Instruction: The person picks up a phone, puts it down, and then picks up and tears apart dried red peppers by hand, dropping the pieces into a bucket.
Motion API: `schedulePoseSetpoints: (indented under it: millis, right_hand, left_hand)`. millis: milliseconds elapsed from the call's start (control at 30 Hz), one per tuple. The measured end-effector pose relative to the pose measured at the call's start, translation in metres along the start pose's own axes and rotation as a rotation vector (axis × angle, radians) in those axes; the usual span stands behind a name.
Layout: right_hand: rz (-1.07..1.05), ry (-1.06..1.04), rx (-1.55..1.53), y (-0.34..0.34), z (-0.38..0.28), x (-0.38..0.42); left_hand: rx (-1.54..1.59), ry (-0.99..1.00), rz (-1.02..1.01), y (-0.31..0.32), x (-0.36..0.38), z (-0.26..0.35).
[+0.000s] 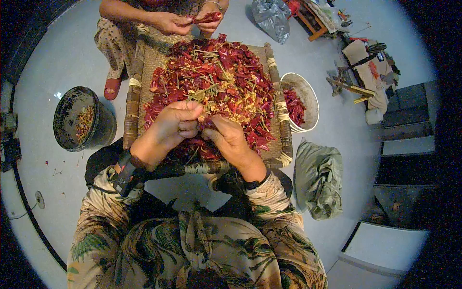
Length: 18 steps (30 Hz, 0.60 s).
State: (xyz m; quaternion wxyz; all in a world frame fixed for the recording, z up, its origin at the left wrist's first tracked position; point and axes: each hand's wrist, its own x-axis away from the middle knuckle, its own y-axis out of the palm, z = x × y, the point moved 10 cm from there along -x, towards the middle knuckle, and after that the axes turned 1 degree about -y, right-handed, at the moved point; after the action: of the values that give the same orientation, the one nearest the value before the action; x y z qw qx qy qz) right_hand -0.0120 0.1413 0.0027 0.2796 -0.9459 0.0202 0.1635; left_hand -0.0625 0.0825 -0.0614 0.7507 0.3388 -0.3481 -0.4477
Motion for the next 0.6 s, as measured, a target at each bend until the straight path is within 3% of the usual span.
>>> schedulePoseSetpoints:
  millis: [367,467,600]
  right_hand:
    - [-0.043,-0.047,0.022,-0.004,-0.008,0.002]
    - [-0.056,0.016,-0.024,-0.005,-0.001,0.000]
    - [-0.017,0.072,0.035,-0.012,0.011,0.003]
  left_hand:
    - [0.042,-0.045,0.001,0.008,0.006,0.000]
    - [0.070,0.021,0.029,0.000,0.005,0.003]
    - [-0.058,0.292,0.169,-0.014,0.018,0.041]
